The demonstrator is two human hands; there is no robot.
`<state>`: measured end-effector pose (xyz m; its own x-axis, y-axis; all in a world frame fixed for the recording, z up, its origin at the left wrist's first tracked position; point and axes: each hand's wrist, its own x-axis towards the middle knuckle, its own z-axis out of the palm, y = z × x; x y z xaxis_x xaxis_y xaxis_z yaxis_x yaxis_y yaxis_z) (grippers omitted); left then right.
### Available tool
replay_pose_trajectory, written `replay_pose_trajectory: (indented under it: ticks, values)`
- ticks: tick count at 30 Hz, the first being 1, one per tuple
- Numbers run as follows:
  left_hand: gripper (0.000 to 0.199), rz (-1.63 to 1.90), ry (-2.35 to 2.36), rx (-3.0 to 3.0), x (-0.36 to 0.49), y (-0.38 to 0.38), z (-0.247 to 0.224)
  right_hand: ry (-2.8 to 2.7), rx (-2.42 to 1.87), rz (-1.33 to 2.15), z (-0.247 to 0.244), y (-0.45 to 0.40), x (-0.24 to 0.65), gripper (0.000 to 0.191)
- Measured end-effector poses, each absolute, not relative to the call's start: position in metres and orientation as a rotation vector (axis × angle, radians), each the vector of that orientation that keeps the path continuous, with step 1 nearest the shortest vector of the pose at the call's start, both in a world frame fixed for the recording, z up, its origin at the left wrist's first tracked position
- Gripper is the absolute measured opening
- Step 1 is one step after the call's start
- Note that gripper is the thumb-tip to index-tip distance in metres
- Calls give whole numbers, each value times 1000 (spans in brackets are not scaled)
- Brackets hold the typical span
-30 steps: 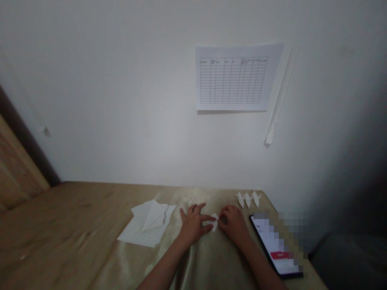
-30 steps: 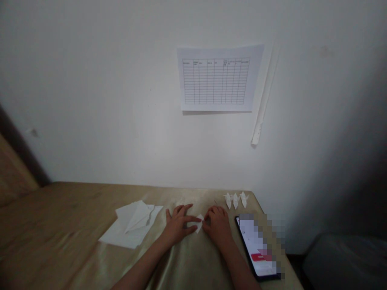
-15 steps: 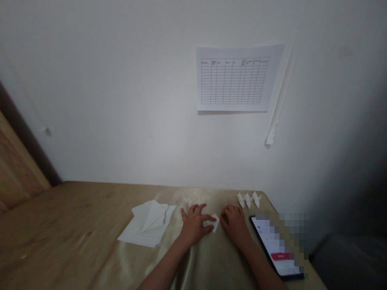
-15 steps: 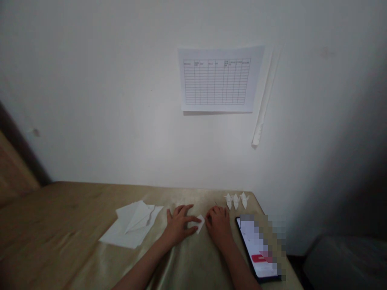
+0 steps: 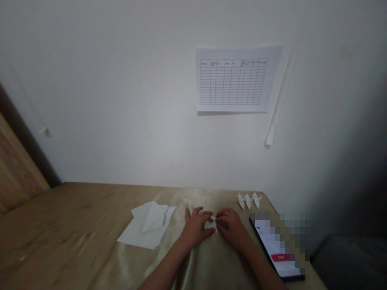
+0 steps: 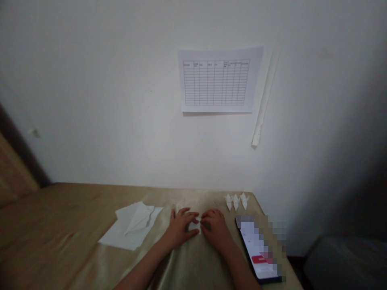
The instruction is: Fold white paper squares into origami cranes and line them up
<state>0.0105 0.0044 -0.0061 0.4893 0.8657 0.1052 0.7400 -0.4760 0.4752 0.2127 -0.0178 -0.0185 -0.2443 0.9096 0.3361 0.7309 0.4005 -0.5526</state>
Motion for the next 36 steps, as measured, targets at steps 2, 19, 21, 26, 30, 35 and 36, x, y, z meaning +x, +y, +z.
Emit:
replay_pose_trajectory:
  ticks: [2,19,21,26,30,35,36]
  values:
    - [33,445,1304,2351,6,7,-5,-2051,-1403,380,-17,-19,211,20]
    - [36,538,1192,2454,-9,15,1,-2105,-1369,444,-15,-25,210,18]
    - [31,552,1190,2443,-10,15,2,-2100,-1379,456,-14,-25,210,16]
    - [16,591,1199,2435,-9,17,2,-2104,-1407,473,-13,-23,208,11]
    - [15,609,1242,2422,-5,17,-1,-2081,-1422,476,-15,-22,206,12]
    - [18,626,1257,2407,-3,16,-1,-2015,-1409,484,-21,-19,204,12]
    - [19,638,1250,2409,-4,16,-1,-2002,-1406,489,-22,-18,204,12]
